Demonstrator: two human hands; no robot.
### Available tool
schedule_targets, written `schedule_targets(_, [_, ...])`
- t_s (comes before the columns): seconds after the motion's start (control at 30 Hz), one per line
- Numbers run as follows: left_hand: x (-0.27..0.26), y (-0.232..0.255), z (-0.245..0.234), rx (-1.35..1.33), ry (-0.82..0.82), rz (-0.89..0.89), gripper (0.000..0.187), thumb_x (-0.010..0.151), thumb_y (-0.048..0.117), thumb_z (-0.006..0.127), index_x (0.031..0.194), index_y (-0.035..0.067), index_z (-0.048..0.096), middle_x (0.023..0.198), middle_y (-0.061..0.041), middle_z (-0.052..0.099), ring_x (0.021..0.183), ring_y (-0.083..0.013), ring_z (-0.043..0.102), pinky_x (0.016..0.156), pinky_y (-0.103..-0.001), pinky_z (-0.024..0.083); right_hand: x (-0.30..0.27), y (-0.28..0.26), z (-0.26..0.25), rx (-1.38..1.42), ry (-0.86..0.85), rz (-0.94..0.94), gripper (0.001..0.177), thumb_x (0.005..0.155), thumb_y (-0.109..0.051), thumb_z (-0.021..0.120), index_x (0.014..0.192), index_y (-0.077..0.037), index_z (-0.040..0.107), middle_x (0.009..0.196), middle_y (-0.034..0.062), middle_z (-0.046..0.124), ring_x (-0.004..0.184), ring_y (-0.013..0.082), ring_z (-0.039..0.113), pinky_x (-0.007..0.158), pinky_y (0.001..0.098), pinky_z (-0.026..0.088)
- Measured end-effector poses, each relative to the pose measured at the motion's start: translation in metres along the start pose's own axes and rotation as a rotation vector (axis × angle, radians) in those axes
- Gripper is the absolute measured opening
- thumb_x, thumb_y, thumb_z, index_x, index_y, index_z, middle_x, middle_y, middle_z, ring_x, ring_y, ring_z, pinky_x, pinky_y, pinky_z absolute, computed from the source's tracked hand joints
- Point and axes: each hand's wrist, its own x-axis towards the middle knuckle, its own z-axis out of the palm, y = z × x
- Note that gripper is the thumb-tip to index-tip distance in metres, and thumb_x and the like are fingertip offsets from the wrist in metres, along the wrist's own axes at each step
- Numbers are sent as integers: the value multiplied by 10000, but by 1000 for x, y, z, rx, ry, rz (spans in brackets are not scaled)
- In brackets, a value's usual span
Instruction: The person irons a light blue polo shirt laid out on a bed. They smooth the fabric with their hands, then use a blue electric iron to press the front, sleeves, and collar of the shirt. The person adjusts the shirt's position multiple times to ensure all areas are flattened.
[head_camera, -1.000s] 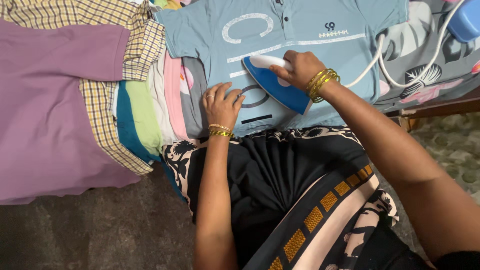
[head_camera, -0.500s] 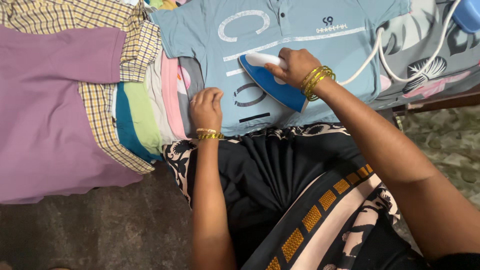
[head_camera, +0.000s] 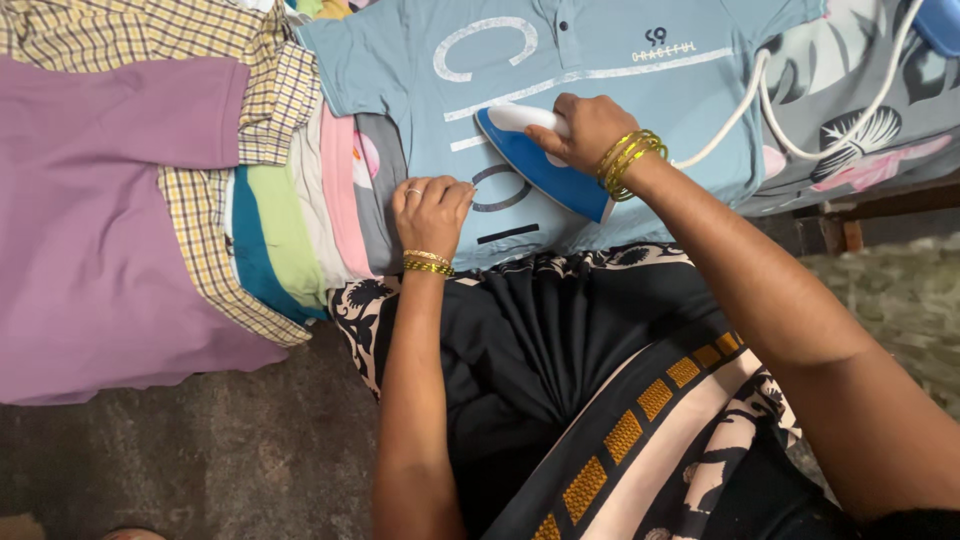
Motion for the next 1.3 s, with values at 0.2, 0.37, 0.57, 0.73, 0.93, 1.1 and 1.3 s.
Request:
schedule_targets(0.2, [-3,0,6,-54,13,-160,87,881,261,796,846,187,765,934,49,719,943,-193,657,914,-396,441,-1,2,1,-15,-16,1,640,954,-616,642,1086,6,713,753,228,719,751,411,726,694,495,592])
schedule_targets(0.37, [-2,-3,10,-93,-44,-311,62,856,246,796,828,194,776,904,34,740,895,-219,675,828,-400,459,1,0,0,-19,-40,27,652,949,-622,634,1100,9,704,749,224,721,746,401,732,676,497,596])
schedule_targets(0.57, [-4,-21,11,-81,67,-359,66,894,225,750,868,165,755,951,-33,742,900,-287,674,834,-419,513,-1,-2,-1,-15,-26,16,640,951,-621,630,1090,-2,710,760,217,725,752,402,731,680,497,595])
schedule_targets(0.73, [-1,-32,-10,-172,-19,-475,88,946,211,724,911,140,763,946,-63,734,887,-299,677,805,-418,515,-1,-3,-1,-17,-37,35,644,949,-624,630,1101,-3,705,760,218,723,750,401,731,674,500,594])
schedule_targets(0.93, [-8,-4,-14,-286,-149,-179,85,898,228,776,887,145,764,938,-22,735,896,-261,673,813,-397,541,0,-1,1,-17,-19,9,656,952,-627,639,1094,9,703,749,224,721,751,411,725,682,501,590])
schedule_targets(1.1, [-14,6,-11,-153,-88,-105,149,815,257,806,931,164,801,906,10,691,883,-222,644,769,-363,538,-2,-1,-1,-25,-18,11,645,956,-625,632,1081,3,709,754,225,718,751,408,726,682,502,590])
schedule_targets(1.3, [-16,7,-6,-46,-49,-38,74,834,208,803,873,180,748,910,29,673,916,-214,639,772,-359,530,-2,-5,-3,-27,-29,18,645,953,-624,630,1082,3,705,744,224,717,745,403,727,669,497,591])
